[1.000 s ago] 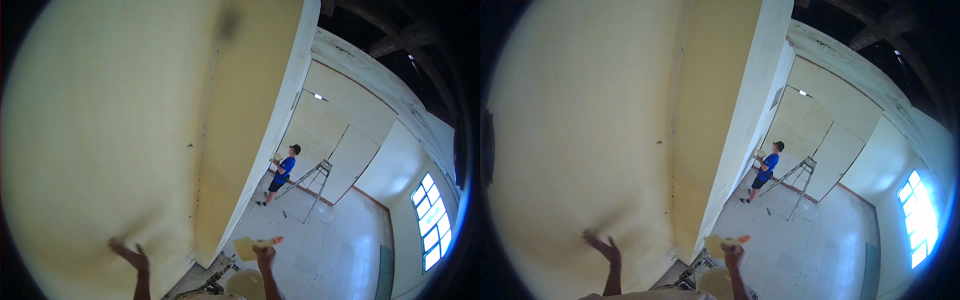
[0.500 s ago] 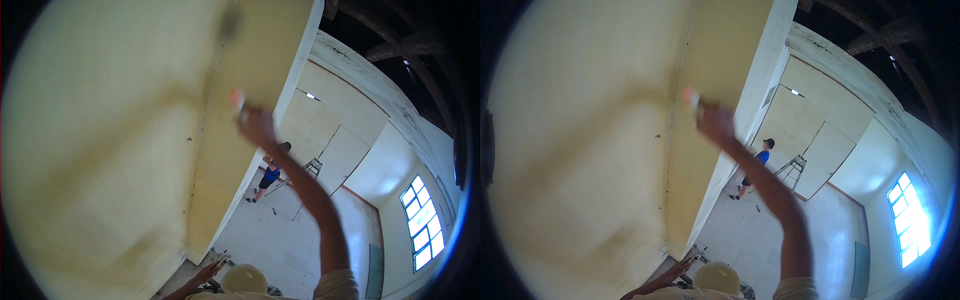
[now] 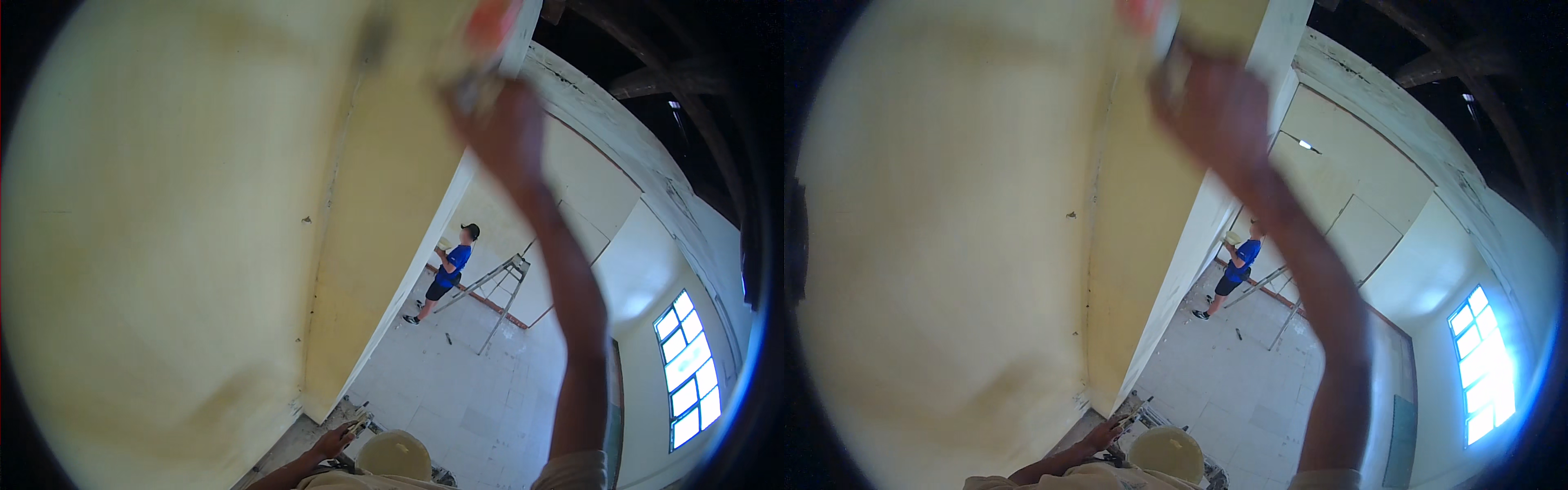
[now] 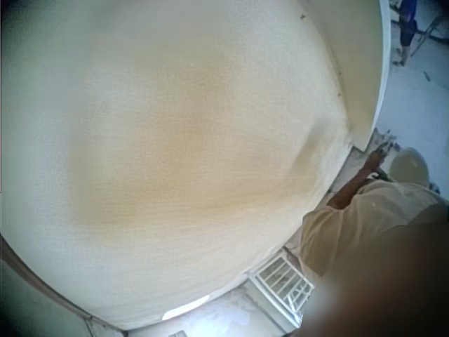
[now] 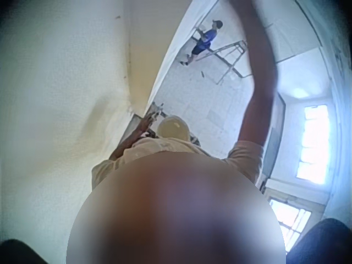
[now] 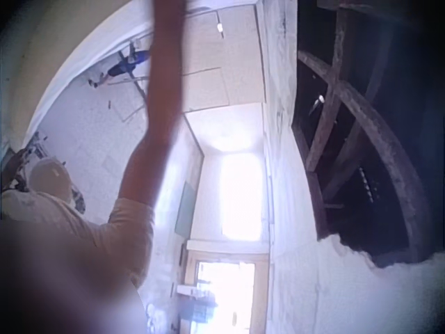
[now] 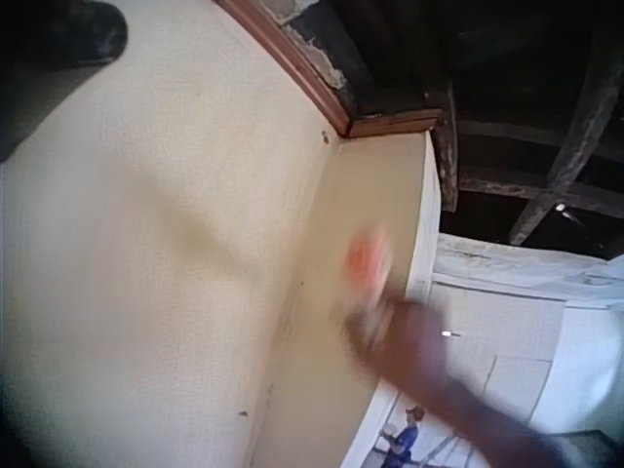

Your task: Applying plaster or putty to a wall using a spatula and a bucket.

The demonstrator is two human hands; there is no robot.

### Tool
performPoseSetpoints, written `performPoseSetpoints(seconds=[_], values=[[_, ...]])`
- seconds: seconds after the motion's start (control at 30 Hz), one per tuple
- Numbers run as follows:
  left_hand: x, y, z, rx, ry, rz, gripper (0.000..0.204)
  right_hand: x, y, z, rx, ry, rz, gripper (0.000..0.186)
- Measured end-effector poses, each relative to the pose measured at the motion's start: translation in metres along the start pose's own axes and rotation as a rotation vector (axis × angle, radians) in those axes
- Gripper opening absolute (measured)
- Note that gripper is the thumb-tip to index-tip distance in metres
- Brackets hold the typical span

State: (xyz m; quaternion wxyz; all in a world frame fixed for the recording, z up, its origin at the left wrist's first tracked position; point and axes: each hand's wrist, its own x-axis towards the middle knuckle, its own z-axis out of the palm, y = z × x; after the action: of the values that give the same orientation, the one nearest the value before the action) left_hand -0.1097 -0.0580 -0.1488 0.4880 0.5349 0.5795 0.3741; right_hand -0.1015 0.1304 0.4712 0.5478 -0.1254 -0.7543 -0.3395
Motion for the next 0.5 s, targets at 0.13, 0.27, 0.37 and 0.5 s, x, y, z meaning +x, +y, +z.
performPoseSetpoints(seconds=[0.13, 0.27, 0.37, 0.5], values=[[0.006, -0.001, 0.003, -0.059, 0.031, 0.012, 0.050, -0.143, -0.045, 0.024, 0.442, -0.402, 0.147, 0.024], [-0.005, 0.018, -0.002, -0.029, 0.095, -0.020, 0.047, -0.242, -0.063, 0.052, 0.441, -0.676, 0.332, 0.030], [-0.001, 0.016, 0.000, -0.053, 0.120, 0.023, 0.046, -0.273, -0.054, 0.065, 0.407, -0.681, 0.373, 0.026], [-0.005, 0.019, -0.003, -0.041, 0.153, 0.014, 0.047, -0.250, -0.027, 0.070, 0.316, -0.744, 0.357, 0.028]])
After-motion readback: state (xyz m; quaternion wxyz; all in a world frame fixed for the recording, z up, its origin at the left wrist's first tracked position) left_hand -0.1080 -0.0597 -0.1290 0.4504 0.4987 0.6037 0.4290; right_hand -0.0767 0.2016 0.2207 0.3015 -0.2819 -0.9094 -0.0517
